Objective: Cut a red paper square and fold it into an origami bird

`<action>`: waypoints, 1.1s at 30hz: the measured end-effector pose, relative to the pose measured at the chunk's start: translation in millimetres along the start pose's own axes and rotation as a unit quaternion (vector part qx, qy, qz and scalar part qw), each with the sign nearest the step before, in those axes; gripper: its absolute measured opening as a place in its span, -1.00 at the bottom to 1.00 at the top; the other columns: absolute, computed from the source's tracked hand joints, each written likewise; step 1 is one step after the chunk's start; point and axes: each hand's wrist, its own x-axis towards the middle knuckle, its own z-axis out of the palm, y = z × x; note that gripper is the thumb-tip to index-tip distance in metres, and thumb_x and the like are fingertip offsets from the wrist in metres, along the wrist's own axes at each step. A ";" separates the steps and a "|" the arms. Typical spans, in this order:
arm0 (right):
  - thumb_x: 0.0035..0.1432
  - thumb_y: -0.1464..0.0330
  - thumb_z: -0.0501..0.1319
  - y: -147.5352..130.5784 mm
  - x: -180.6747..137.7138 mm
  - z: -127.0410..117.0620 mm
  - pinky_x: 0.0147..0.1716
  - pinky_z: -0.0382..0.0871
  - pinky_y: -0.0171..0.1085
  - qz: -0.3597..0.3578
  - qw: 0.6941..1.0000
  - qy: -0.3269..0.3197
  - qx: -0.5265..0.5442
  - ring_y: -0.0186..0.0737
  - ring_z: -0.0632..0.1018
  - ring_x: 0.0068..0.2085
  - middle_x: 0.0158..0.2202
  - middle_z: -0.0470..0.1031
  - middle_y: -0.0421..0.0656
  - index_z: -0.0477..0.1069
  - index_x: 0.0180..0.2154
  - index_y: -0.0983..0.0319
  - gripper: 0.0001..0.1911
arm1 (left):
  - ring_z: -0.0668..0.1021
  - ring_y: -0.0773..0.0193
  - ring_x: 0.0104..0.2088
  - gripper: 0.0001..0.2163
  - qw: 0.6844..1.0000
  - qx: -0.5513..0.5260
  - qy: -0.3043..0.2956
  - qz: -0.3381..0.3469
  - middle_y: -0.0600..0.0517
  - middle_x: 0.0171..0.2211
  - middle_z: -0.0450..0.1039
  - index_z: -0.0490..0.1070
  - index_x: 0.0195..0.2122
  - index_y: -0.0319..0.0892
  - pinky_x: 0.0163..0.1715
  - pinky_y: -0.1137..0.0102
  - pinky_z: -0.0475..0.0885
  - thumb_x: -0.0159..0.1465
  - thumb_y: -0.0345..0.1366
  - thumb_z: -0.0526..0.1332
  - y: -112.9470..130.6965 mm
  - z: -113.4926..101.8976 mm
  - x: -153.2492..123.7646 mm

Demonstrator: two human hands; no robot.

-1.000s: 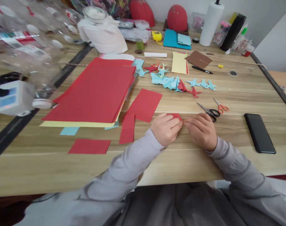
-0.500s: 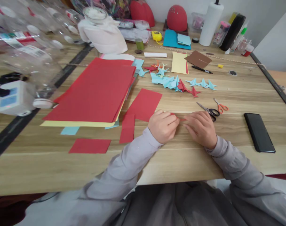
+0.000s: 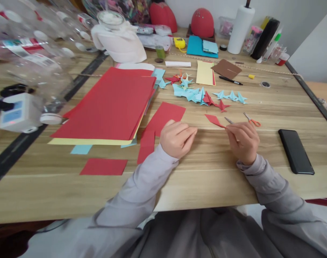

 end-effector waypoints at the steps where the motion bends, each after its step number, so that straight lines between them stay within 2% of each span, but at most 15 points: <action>1: 0.15 0.48 0.23 -0.9 -1.2 0.8 -0.28 0.35 -0.16 -0.016 1.000 0.001 -0.001 -0.19 0.54 -0.32 -0.38 0.60 -0.15 0.45 -0.30 0.15 -0.89 | 0.35 0.36 -0.58 -0.86 0.999 -0.030 0.006 -0.036 0.06 -0.63 0.37 0.47 -0.45 -0.20 -0.52 0.37 0.16 0.24 -0.37 0.17 5.1 2.3 -0.5; 3: 0.15 0.45 0.24 -4.0 -4.7 2.8 -0.25 0.34 -0.15 -0.047 0.999 -0.013 0.006 -0.21 0.55 -0.31 -0.36 0.61 -0.18 0.45 -0.29 0.13 -0.90 | 0.36 0.39 -0.60 -0.79 0.989 -0.111 -0.001 -0.099 0.08 -0.64 0.36 0.44 -0.51 -0.20 -0.53 0.41 0.23 0.26 -0.33 0.16 16.7 7.6 -1.8; 5: 0.16 0.41 0.25 -7.1 -7.9 4.3 -0.22 0.33 -0.13 -0.067 0.997 -0.029 0.017 -0.22 0.55 -0.29 -0.35 0.61 -0.20 0.46 -0.28 0.13 -0.92 | 0.40 0.38 -0.58 -0.82 0.981 -0.145 -0.012 -0.128 0.05 -0.59 0.41 0.47 -0.44 -0.21 -0.53 0.44 0.29 0.27 -0.32 0.15 25.5 11.8 -3.2; 7: 0.16 0.40 0.25 -9.2 -9.5 4.5 -0.20 0.33 -0.12 -0.081 0.995 -0.045 0.025 -0.22 0.55 -0.28 -0.34 0.61 -0.20 0.46 -0.27 0.13 -0.93 | 0.45 0.33 -0.51 -0.87 0.986 -0.114 -0.002 -0.119 -0.01 -0.49 0.47 0.50 -0.29 -0.21 -0.47 0.41 0.36 0.24 -0.32 0.17 28.3 14.0 -4.2; 9: 0.17 0.40 0.25 -10.5 -9.0 3.5 -0.20 0.33 -0.11 -0.091 0.994 -0.060 0.026 -0.23 0.55 -0.28 -0.33 0.61 -0.20 0.46 -0.28 0.12 -0.93 | 0.47 0.26 -0.42 -0.82 0.993 -0.072 0.005 -0.093 -0.08 -0.38 0.50 0.50 -0.18 -0.21 -0.41 0.35 0.40 0.22 -0.35 0.18 26.0 14.4 -4.8; 11: 0.17 0.41 0.25 -11.8 -6.9 2.1 -0.21 0.35 -0.11 -0.092 0.994 -0.062 0.024 -0.22 0.56 -0.31 -0.34 0.62 -0.21 0.46 -0.30 0.12 -0.93 | 0.47 0.23 -0.38 -0.82 0.996 -0.057 -0.008 -0.062 -0.09 -0.36 0.50 0.52 -0.21 -0.19 -0.39 0.31 0.40 0.21 -0.39 0.17 21.9 14.5 -5.2; 14: 0.14 0.43 0.27 -14.2 -2.6 -0.1 -0.27 0.37 -0.13 -0.075 0.996 -0.025 0.028 -0.22 0.56 -0.37 -0.40 0.61 -0.21 0.44 -0.34 0.13 -0.93 | 0.47 0.27 -0.43 -0.82 0.992 -0.102 -0.042 -0.061 -0.05 -0.46 0.48 0.55 -0.33 -0.19 -0.43 0.34 0.39 0.23 -0.42 0.13 18.3 15.5 -6.0; 16: 0.10 0.46 0.30 -15.1 0.1 -0.9 -0.32 0.38 -0.16 -0.050 0.998 0.018 0.034 -0.22 0.55 -0.41 -0.44 0.59 -0.20 0.43 -0.35 0.15 -0.90 | 0.47 0.32 -0.47 -0.84 0.978 -0.158 -0.033 -0.131 -0.02 -0.49 0.48 0.56 -0.35 -0.20 -0.47 0.39 0.38 0.22 -0.41 0.16 18.1 16.6 -5.6; 18: 0.07 0.48 0.31 -14.9 2.0 -1.3 -0.36 0.38 -0.17 -0.016 0.998 0.054 0.039 -0.21 0.54 -0.43 -0.47 0.57 -0.19 0.41 -0.36 0.15 -0.87 | 0.48 0.34 -0.50 -0.89 0.941 -0.226 0.004 -0.251 0.00 -0.52 0.49 0.56 -0.42 -0.20 -0.51 0.41 0.39 0.17 -0.36 0.24 17.8 17.5 -3.8; 19: 0.06 0.49 0.31 -14.7 2.4 -1.3 -0.37 0.38 -0.18 -0.004 0.997 0.062 0.043 -0.21 0.54 -0.44 -0.47 0.56 -0.19 0.41 -0.36 0.15 -0.86 | 0.48 0.35 -0.53 -0.92 0.909 -0.265 0.022 -0.320 0.01 -0.54 0.49 0.55 -0.46 -0.20 -0.53 0.42 0.39 0.12 -0.33 0.29 17.2 17.8 -2.3; 22: 0.05 0.49 0.31 -14.9 2.3 -0.8 -0.33 0.41 -0.17 -0.016 0.997 0.028 0.065 -0.18 0.55 -0.37 -0.41 0.57 -0.16 0.41 -0.29 0.16 -0.83 | 0.45 0.36 -0.64 -0.81 0.768 -0.393 0.052 -0.503 0.06 -0.65 0.44 0.51 -0.55 -0.23 -0.61 0.41 0.39 -0.07 -0.23 0.42 14.6 18.6 2.9; 24: 0.06 0.46 0.31 -16.6 1.3 0.0 -0.27 0.43 -0.14 -0.044 0.996 -0.027 0.075 -0.14 0.54 -0.27 -0.30 0.58 -0.10 0.41 -0.21 0.17 -0.78 | 0.44 0.37 -0.68 -0.72 0.675 -0.463 0.056 -0.572 0.09 -0.69 0.41 0.49 -0.57 -0.25 -0.66 0.43 0.39 -0.21 -0.19 0.48 13.9 18.8 6.3; 26: 0.09 0.45 0.28 -18.9 -0.2 1.3 -0.19 0.43 -0.10 -0.065 0.992 -0.082 0.072 -0.09 0.52 -0.15 -0.17 0.55 -0.04 0.41 -0.14 0.18 -0.75 | 0.45 0.38 -0.69 -0.67 0.609 -0.508 0.059 -0.606 0.08 -0.70 0.41 0.48 -0.59 -0.27 -0.68 0.46 0.39 -0.31 -0.20 0.51 15.0 18.9 9.0; 29: 0.13 0.50 0.20 -20.6 -2.9 4.1 -0.12 0.41 -0.05 -0.075 0.986 -0.132 0.061 -0.05 0.46 -0.02 -0.03 0.46 0.02 0.42 -0.10 0.17 -0.72 | 0.45 0.41 -0.70 -0.64 0.570 -0.533 0.058 -0.623 0.08 -0.70 0.43 0.47 -0.60 -0.28 -0.70 0.50 0.39 -0.38 -0.23 0.53 18.7 19.0 10.8; 33: 0.13 0.54 0.16 -18.2 -6.5 7.6 -0.08 0.40 -0.01 -0.054 0.987 -0.135 0.063 -0.03 0.43 0.01 0.02 0.38 0.02 0.45 -0.13 0.15 -0.71 | 0.46 0.40 -0.68 -0.66 0.582 -0.537 0.048 -0.609 0.07 -0.68 0.45 0.51 -0.56 -0.29 -0.67 0.49 0.42 -0.33 -0.24 0.52 22.5 21.3 8.7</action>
